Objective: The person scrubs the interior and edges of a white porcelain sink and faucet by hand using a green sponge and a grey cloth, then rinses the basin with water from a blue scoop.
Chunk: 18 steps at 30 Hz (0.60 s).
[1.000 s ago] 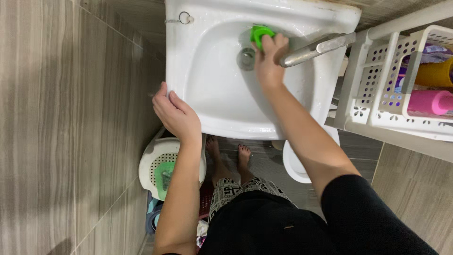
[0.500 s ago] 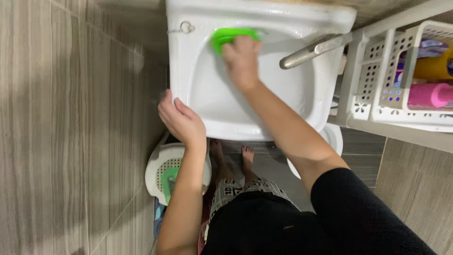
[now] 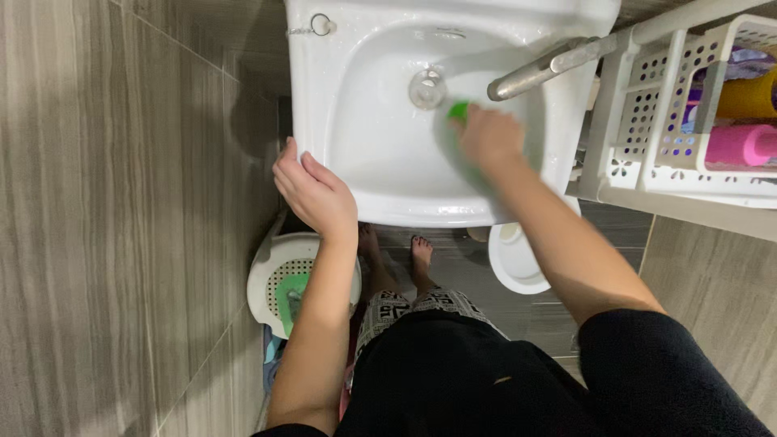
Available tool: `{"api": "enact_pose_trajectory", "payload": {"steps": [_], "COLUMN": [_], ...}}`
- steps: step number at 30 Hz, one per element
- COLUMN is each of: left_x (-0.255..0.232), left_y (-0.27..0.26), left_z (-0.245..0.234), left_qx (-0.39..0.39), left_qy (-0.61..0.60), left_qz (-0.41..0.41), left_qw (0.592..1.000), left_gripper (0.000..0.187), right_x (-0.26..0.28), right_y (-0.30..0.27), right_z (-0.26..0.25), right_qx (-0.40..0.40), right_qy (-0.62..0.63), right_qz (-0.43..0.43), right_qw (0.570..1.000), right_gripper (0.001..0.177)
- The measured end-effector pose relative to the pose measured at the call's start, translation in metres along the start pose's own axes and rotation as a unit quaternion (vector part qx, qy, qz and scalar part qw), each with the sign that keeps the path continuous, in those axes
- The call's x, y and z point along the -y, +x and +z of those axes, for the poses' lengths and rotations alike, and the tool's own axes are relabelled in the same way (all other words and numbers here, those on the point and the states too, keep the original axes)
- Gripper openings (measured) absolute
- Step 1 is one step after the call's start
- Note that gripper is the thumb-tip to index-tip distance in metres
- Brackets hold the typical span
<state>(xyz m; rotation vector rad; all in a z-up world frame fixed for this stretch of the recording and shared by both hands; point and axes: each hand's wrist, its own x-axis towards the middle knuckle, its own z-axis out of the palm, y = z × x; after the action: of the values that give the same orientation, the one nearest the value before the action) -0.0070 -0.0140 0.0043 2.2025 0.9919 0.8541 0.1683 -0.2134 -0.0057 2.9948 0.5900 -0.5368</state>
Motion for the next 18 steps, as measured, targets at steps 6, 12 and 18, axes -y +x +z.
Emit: {"api": "enact_pose_trajectory", "payload": {"steps": [6, 12, 18], "left_x": [-0.001, -0.001, 0.003], "left_y": [-0.002, -0.002, -0.003], "left_z": [-0.001, -0.001, 0.002], "left_qx": [0.011, 0.008, 0.005], "left_qy": [0.000, 0.001, 0.007], "left_qz": [-0.013, -0.009, -0.007], "left_qw": [1.000, 1.000, 1.000], "left_gripper": [0.025, 0.024, 0.023], "right_x": [0.098, 0.037, 0.034], "right_y": [0.002, -0.002, 0.064], "right_z": [-0.014, -0.011, 0.013], "right_qx": [0.105, 0.072, -0.082], "right_qy": [0.124, 0.146, 0.093], "right_qz": [-0.097, -0.065, 0.015], "right_qw": [0.982, 0.985, 0.992], "right_gripper": [0.043, 0.040, 0.058]}}
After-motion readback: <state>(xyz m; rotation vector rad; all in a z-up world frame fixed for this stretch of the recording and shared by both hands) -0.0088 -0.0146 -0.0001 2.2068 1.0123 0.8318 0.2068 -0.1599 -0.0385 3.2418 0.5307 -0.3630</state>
